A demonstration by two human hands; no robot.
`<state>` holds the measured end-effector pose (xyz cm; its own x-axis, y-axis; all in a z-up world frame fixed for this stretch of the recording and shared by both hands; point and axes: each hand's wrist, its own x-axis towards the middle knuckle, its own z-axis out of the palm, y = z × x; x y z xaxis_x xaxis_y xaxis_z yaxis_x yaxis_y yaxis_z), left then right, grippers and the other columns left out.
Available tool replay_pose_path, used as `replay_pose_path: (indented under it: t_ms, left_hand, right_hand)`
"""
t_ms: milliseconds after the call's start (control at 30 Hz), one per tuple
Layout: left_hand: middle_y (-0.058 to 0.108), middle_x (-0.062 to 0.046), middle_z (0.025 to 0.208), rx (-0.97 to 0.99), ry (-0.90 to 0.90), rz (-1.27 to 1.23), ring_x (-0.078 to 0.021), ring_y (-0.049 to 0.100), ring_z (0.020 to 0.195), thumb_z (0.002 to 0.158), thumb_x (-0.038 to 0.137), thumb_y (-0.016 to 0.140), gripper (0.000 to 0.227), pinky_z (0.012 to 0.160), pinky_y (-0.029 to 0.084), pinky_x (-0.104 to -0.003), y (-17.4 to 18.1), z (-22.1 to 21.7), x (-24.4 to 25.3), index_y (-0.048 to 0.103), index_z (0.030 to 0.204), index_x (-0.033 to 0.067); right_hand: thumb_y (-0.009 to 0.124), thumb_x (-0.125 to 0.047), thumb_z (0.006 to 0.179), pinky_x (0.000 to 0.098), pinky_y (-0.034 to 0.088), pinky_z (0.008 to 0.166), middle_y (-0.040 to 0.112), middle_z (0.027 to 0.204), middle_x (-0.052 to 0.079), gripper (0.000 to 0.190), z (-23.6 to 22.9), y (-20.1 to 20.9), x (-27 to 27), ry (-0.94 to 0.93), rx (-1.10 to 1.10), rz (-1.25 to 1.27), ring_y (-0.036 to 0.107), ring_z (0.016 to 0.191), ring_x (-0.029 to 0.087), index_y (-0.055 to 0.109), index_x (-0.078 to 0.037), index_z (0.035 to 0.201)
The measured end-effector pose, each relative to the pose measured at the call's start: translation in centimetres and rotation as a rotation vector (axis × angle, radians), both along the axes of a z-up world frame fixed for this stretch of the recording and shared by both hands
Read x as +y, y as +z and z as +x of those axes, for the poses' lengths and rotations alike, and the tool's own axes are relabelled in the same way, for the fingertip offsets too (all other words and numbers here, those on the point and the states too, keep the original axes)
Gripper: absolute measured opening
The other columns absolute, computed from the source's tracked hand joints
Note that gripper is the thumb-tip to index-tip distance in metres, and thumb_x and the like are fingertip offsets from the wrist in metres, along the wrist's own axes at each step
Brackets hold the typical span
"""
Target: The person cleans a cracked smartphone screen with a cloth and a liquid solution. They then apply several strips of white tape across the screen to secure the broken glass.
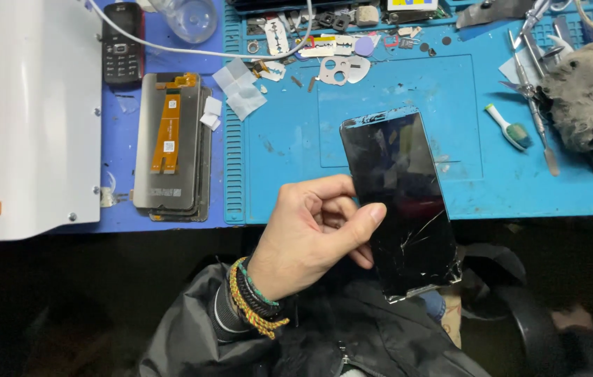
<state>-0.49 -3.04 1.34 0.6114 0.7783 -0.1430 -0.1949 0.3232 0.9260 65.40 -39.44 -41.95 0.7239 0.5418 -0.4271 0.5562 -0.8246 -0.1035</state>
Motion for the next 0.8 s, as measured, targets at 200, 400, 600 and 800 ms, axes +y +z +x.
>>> replay_pose_path:
  t_ms: [200,400,600,800]
  left_hand:
    - [0.060,-0.003,0.065,0.017,0.023,0.032,-0.0107,0.060,0.052,0.092,0.007,0.071,0.017,0.051,0.057,-0.023,-0.4,0.4,-0.8,0.058,0.086,-0.0014]
    - [0.062,-0.006,0.071,0.005,0.002,0.046,-0.0121,0.063,0.056,0.092,0.002,0.069,0.012,0.056,0.059,-0.022,-0.7,0.8,-1.1,0.060,0.098,-0.0050]
    - [0.071,-0.017,0.093,-0.096,0.149,0.008,-0.0209,0.071,0.071,0.089,-0.003,0.070,0.027,0.066,0.066,-0.030,-2.2,1.6,-3.8,0.059,0.113,-0.0100]
    - [0.077,-0.010,0.085,-0.031,0.195,-0.004,-0.0190,0.076,0.073,0.088,0.000,0.075,0.013,0.063,0.061,-0.023,-2.7,1.9,-6.1,0.073,0.099,-0.0078]
  right_hand:
    - [0.077,-0.025,0.089,0.0462,0.059,0.093,0.073,0.137,0.017,0.057,-1.1,-9.8,-2.3,-0.093,-0.252,-0.226,0.073,0.113,0.035,0.072,0.001,0.139]
    - [0.064,-0.003,0.095,0.0383,0.056,0.061,0.080,0.088,0.022,0.043,-13.2,8.8,5.7,-0.018,0.020,0.128,0.066,0.067,0.030,0.072,-0.005,0.137]
    - [0.044,-0.008,0.096,0.0461,0.066,0.092,0.082,0.117,0.027,0.045,-28.6,35.0,16.0,0.102,0.692,0.639,0.082,0.102,0.036,0.063,0.006,0.135]
    - [0.064,0.001,0.084,0.0309,0.051,0.071,0.071,0.102,0.014,0.057,-41.5,43.1,26.0,0.235,0.883,0.867,0.063,0.080,0.019,0.055,-0.002,0.140]
